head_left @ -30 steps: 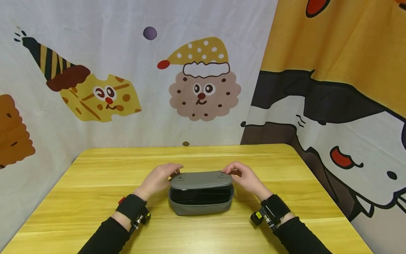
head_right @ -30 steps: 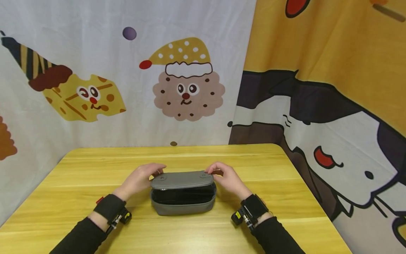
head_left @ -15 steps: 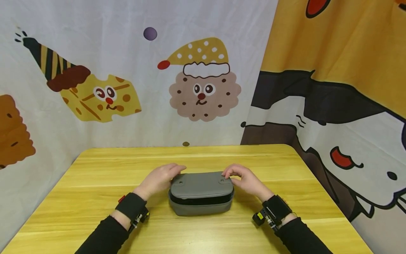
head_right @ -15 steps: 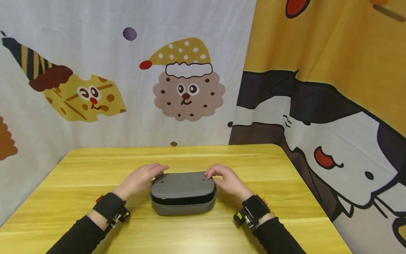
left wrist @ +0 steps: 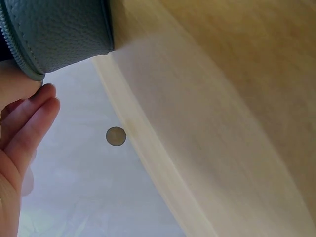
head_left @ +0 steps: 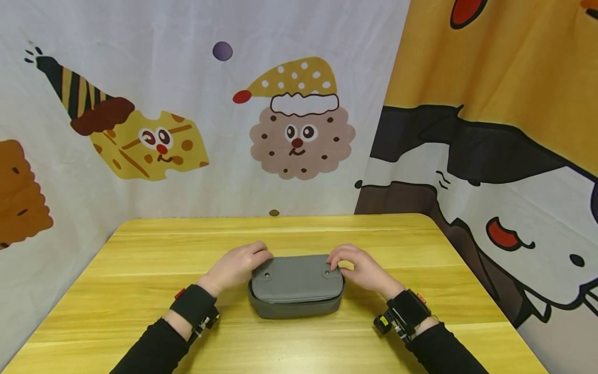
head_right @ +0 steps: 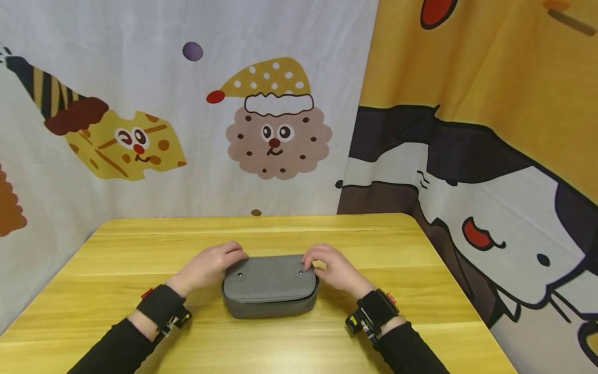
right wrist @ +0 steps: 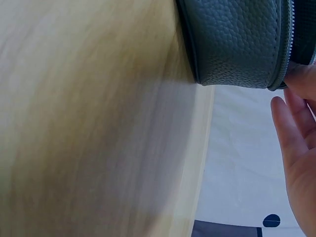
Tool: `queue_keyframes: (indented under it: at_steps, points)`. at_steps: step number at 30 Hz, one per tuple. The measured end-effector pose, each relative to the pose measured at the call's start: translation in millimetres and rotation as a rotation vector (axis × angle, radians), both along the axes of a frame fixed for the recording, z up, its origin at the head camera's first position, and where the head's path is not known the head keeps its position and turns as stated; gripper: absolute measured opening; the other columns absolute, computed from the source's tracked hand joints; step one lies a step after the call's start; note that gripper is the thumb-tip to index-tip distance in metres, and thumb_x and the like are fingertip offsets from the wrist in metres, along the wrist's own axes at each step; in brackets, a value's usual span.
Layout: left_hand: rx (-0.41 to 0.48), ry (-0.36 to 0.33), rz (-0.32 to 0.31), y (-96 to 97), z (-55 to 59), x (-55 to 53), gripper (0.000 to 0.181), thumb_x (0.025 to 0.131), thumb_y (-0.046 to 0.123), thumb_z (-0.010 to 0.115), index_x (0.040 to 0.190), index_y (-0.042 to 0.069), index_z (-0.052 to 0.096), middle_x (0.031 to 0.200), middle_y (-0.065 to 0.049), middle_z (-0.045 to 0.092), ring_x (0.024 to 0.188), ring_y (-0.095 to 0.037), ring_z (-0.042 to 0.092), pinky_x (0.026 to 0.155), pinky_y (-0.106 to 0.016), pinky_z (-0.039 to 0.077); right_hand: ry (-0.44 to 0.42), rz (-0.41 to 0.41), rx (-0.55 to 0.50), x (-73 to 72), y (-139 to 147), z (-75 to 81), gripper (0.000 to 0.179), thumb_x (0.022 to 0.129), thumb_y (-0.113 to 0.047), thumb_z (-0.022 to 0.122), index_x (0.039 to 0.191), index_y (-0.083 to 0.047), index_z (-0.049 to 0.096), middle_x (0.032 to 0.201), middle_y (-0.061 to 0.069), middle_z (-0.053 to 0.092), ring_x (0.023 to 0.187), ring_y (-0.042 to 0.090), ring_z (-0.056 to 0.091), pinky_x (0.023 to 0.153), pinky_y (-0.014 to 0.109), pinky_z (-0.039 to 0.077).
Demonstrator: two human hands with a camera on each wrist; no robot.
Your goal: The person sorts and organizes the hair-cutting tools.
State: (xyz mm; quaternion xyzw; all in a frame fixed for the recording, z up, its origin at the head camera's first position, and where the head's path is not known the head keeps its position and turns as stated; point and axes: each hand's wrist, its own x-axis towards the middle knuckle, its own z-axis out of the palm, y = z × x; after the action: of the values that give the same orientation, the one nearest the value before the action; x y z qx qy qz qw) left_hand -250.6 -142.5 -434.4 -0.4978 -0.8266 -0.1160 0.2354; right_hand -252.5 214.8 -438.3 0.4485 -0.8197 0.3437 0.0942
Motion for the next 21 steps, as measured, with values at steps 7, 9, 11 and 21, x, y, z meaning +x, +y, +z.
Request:
queue_keyframes:
  at_steps: [7, 9, 11, 21]
  points:
    - [-0.024, -0.011, 0.007, 0.9, 2.9, 3.0, 0.034, 0.077, -0.016, 0.072, 0.105, 0.002, 0.070, 0.099, -0.009, 0.059, 0.082, -0.017, 0.061, 0.070, -0.027, 0.055, 0.081, 0.026, 0.026, -1.1, 0, -3.2, 0.046, 0.072, 0.024, 0.072, 0.089, -0.019, 0.065, 0.107, -0.002, 0.066, 0.106, 0.022, 0.058, 0.092, 0.041, 0.049]
    - [-0.033, -0.010, 0.011, 1.3, 4.4, 4.7, 0.033, 0.078, -0.015, 0.074, 0.106, 0.002, 0.070, 0.099, -0.009, 0.059, 0.082, -0.017, 0.061, 0.069, -0.027, 0.054, 0.091, 0.029, 0.040, -0.2, 0, -2.8, 0.046, 0.073, 0.023, 0.072, 0.089, -0.019, 0.065, 0.108, -0.002, 0.065, 0.106, 0.021, 0.058, 0.091, 0.039, 0.049]
    - [-0.046, -0.005, 0.019, 1.4, 5.6, 6.3, 0.031, 0.079, -0.012, 0.074, 0.106, 0.002, 0.070, 0.099, -0.009, 0.058, 0.081, -0.017, 0.060, 0.068, -0.026, 0.054, 0.101, 0.033, 0.053, 0.5, 1, -1.8, 0.044, 0.074, 0.022, 0.072, 0.090, -0.019, 0.065, 0.109, -0.002, 0.065, 0.106, 0.020, 0.058, 0.091, 0.037, 0.049]
    - [-0.109, -0.028, 0.139, -3.6, 11.1, 18.2, 0.041, 0.079, -0.008, 0.075, 0.118, 0.001, 0.067, 0.105, -0.011, 0.061, 0.089, -0.020, 0.063, 0.071, -0.030, 0.055, 0.138, 0.044, 0.054, 2.0, 3, 0.4, 0.040, 0.079, 0.020, 0.068, 0.099, -0.015, 0.067, 0.117, 0.005, 0.062, 0.112, 0.024, 0.057, 0.094, 0.039, 0.048]
